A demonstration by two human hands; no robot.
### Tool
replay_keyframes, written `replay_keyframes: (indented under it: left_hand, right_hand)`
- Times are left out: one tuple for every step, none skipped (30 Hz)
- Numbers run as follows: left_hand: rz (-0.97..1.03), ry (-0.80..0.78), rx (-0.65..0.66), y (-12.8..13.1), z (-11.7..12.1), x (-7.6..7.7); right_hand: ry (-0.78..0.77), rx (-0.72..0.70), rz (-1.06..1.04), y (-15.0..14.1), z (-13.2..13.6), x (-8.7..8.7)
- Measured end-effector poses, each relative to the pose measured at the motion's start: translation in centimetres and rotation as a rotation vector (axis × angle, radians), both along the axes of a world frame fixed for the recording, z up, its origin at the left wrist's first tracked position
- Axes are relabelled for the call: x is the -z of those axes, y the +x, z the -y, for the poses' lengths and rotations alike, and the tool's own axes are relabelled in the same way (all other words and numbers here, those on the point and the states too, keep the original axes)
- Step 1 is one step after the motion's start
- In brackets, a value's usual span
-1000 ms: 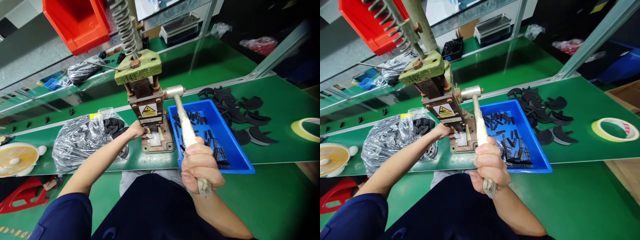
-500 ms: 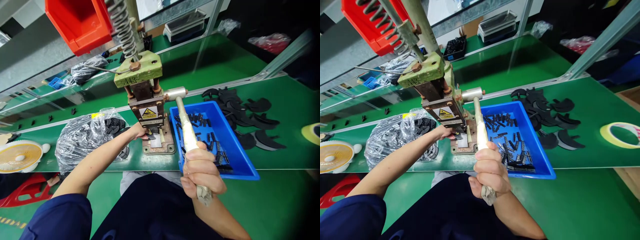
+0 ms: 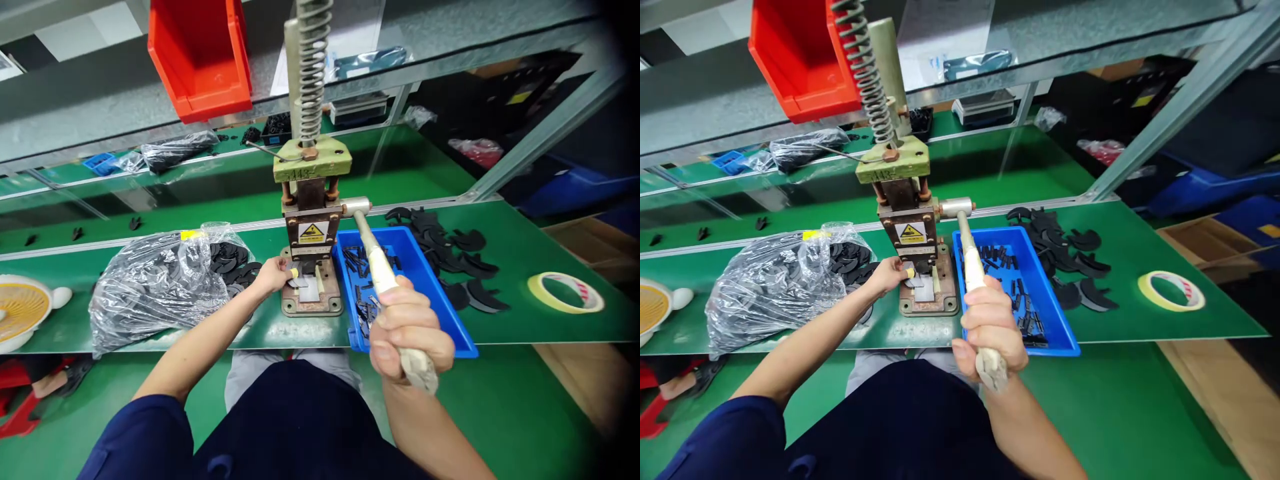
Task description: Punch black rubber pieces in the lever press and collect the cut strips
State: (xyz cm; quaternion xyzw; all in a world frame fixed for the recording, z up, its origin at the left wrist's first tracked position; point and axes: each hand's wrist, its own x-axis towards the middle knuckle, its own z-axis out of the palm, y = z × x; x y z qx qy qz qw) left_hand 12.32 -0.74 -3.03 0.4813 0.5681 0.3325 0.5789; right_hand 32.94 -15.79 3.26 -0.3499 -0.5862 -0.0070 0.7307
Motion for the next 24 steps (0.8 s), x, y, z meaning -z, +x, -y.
replay_keyframes:
  left_hand:
    - [0.019, -0.038, -0.002, 0.1, 0.1, 0.1]
    - [0.038, -0.081, 0.001, 0.3, 0.2, 0.1]
    - [0.06, -0.121, 0.002, 0.5, 0.3, 0.1]
    - [0.086, -0.152, 0.003, 0.7, 0.4, 0.0]
    - [0.113, -0.167, 0.0, 0.7, 0.5, -0.1]
    - [0.14, -0.167, -0.01, 0.7, 0.6, -0.2]
    - [0.162, -0.153, -0.026, 0.6, 0.8, -0.3]
    - [0.178, -0.131, -0.044, 0.4, 1.0, -0.4]
    - [0.19, -0.107, -0.06, 0.1, 1.2, -0.6]
    - [0.205, -0.082, -0.07, -0.3, 1.5, -0.8]
    - [0.224, -0.058, -0.072, -0.9, 1.8, -1.0]
    - [0.246, -0.036, -0.063, -1.5, 2.1, -1.3]
    - [0.27, -0.018, -0.047, -2.1, 2.4, -1.6]
    - [0.295, -0.004, -0.025, -2.8, 2.8, -2.0]
    - [0.317, 0.006, -0.002, -3.4, 3.2, -2.4]
    - [0.335, 0.012, 0.019, -3.9, 3.7, -2.8]
    - [0.349, 0.011, 0.039, -4.4, 4.1, -3.1]
    - [0.361, 0.005, 0.061, -4.7, 4.5, -3.5]
    - [0.369, -0.005, 0.084, -5.0, 4.9, -3.8]
    - [0.374, -0.015, 0.111, -5.2, 5.3, -4.1]
    - [0.376, -0.023, 0.139, -5.3, 5.6, -4.3]
    - [0.376, -0.026, 0.17, -5.4, 6.0, -4.5]
    - [0.373, -0.023, 0.201, -5.4, 6.3, -4.7]
    - [0.368, -0.016, 0.231, -5.4, 6.5, -4.8]
  right_hand:
    - [0.08, 0.013, -0.015, -0.2, -0.6, -1.0]
    - [0.149, 0.024, -0.027, -0.3, -1.2, -2.1]
    - [0.203, 0.033, -0.034, -0.3, -2.0, -3.3]
    - [0.231, 0.035, -0.035, -0.3, -2.8, -4.6]
    - [0.243, 0.029, -0.033, -0.2, -3.6, -5.7]
    - [0.244, 0.014, -0.027, 0.0, -4.4, -6.8]
    - [0.237, -0.008, -0.028, 0.1, -5.0, -7.8]
    - [0.22, -0.041, -0.035, 0.2, -5.4, -8.4]
    - [0.193, -0.076, -0.048, 0.2, -5.6, -8.7]
    - [0.159, -0.104, -0.073, 0.1, -5.6, -8.6]
    - [0.128, -0.108, -0.116, -0.1, -5.4, -8.1]
    - [0.084, -0.086, -0.175, -0.4, -5.0, -7.2]
    - [-0.007, -0.056, -0.246, -0.8, -4.4, -5.9]
    - [-0.107, -0.007, -0.318, -1.3, -3.8, -4.4]
    - [-0.268, 0.025, -0.4, -1.9, -3.1, -2.7]
    - [-0.513, -0.03, -0.444, -2.5, -2.6, -1.0]
    - [-0.671, -0.087, -0.457, -3.2, -2.2, 0.5]
    - [-0.814, -0.162, -0.462, -3.9, -2.0, 1.9]
    - [-0.937, -0.252, -0.463, -4.7, -1.9, 3.0]
    - [-1.034, -0.347, -0.468, -5.3, -2.0, 3.8]
    - [-1.134, -0.455, -0.48, -6.0, -2.2, 4.3]
    - [-1.231, -0.573, -0.496, -6.5, -2.5, 4.6]
    - [-1.32, -0.695, -0.514, -6.8, -2.7, 4.8]
    - [-1.399, -0.814, -0.533, -7.1, -2.9, 4.9]
